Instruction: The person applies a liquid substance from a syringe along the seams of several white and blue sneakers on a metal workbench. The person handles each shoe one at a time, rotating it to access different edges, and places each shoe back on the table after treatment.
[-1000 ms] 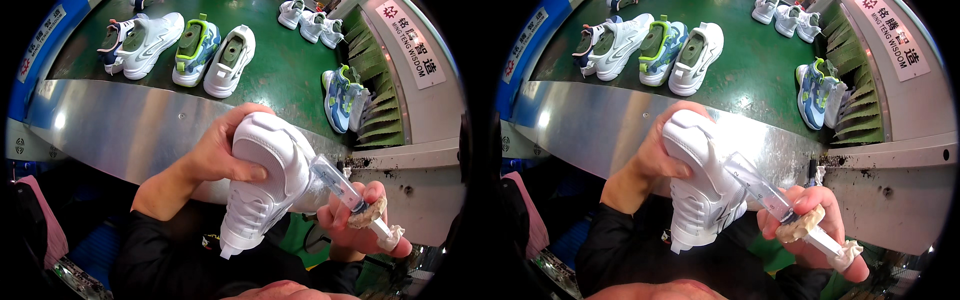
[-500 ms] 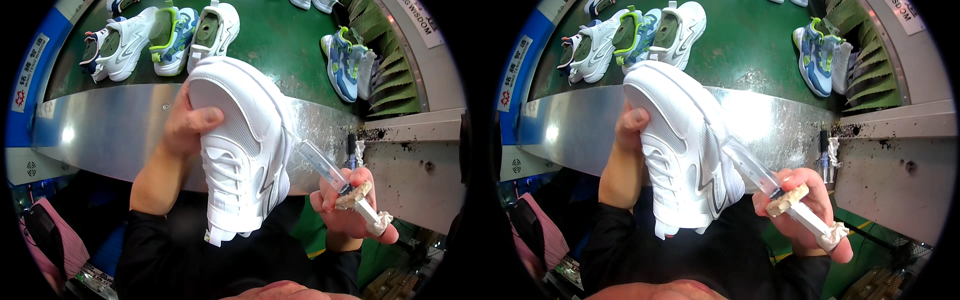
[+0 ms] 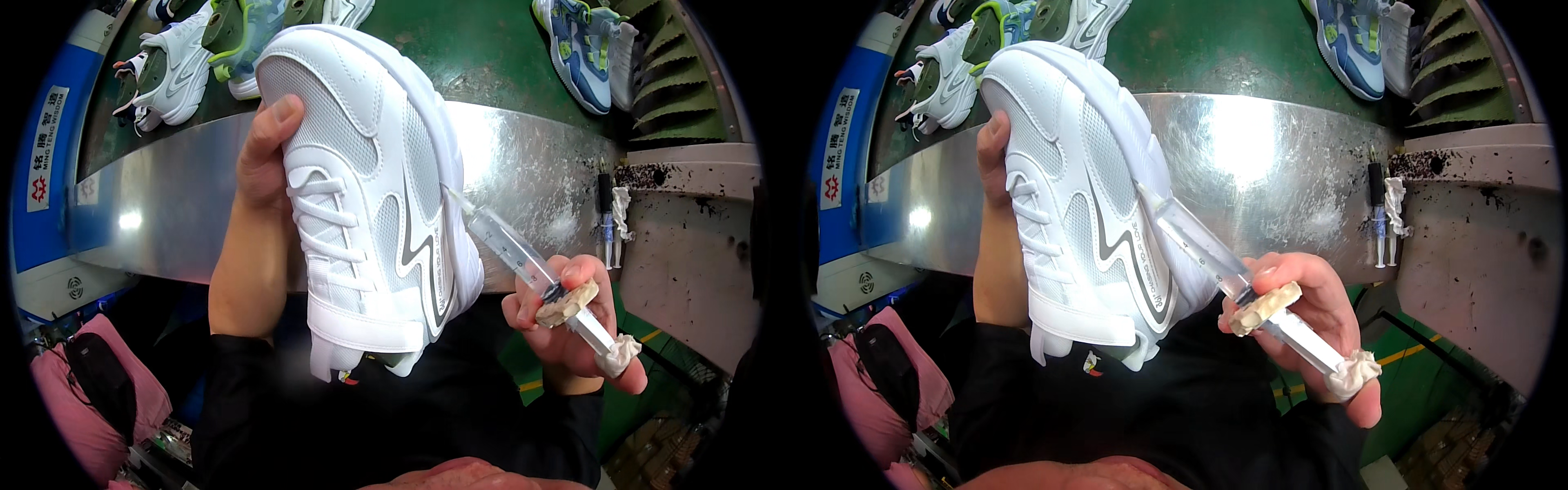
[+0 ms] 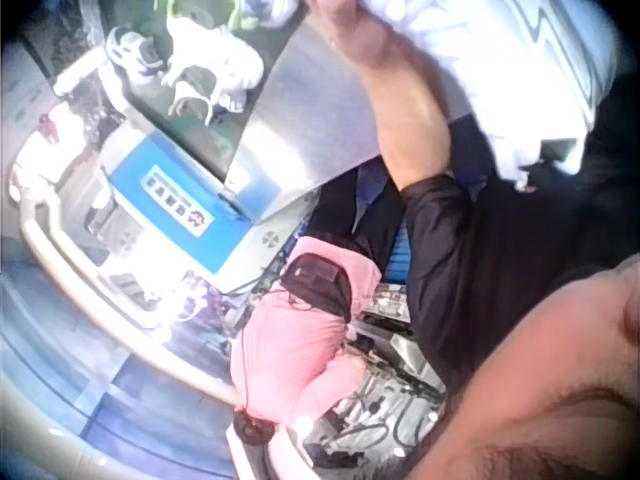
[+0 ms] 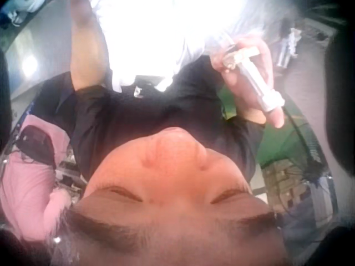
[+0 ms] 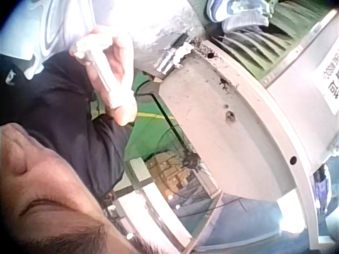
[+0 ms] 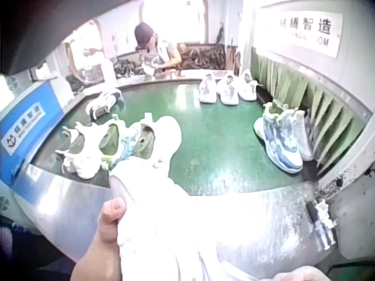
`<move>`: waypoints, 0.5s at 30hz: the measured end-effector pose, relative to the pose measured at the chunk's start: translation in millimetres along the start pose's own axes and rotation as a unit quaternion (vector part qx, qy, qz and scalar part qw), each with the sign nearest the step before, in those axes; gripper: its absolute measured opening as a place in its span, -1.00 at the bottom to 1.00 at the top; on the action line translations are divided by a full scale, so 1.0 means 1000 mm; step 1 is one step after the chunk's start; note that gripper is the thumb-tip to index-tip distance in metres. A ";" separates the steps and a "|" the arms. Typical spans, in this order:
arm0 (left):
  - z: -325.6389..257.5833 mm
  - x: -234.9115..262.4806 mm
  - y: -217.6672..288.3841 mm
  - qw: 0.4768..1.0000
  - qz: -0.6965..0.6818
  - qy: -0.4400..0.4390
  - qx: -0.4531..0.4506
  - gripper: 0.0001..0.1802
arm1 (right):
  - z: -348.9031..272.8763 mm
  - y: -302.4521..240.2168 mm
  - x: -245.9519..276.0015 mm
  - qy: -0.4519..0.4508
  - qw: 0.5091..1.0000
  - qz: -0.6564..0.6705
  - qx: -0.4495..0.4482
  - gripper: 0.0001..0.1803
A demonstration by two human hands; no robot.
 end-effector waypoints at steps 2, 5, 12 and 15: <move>0.001 0.005 -0.002 1.000 -0.003 0.006 -0.003 -0.56 | -0.003 -0.002 0.000 0.004 0.999 -0.020 -0.034 0.10; 0.004 0.010 -0.005 1.000 -0.007 0.017 -0.005 -0.58 | -0.005 0.000 0.004 -0.011 0.999 -0.020 -0.023 0.12; 0.007 0.008 -0.008 0.998 -0.035 0.043 0.002 -0.55 | -0.011 0.004 0.004 -0.002 0.999 -0.023 -0.022 0.16; 0.008 0.010 -0.009 0.998 -0.057 0.035 0.009 -0.52 | -0.017 0.006 0.005 0.003 0.999 -0.019 -0.035 0.16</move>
Point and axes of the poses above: each hand's wrist, its own z-axis towards the middle knuckle, its own x-axis out of the back of the hand, y = z × x, the point moved 3 cm from there along z, towards the middle knuckle, and after that the axes turned 2 degrees about -y, right-handed, at the moved point
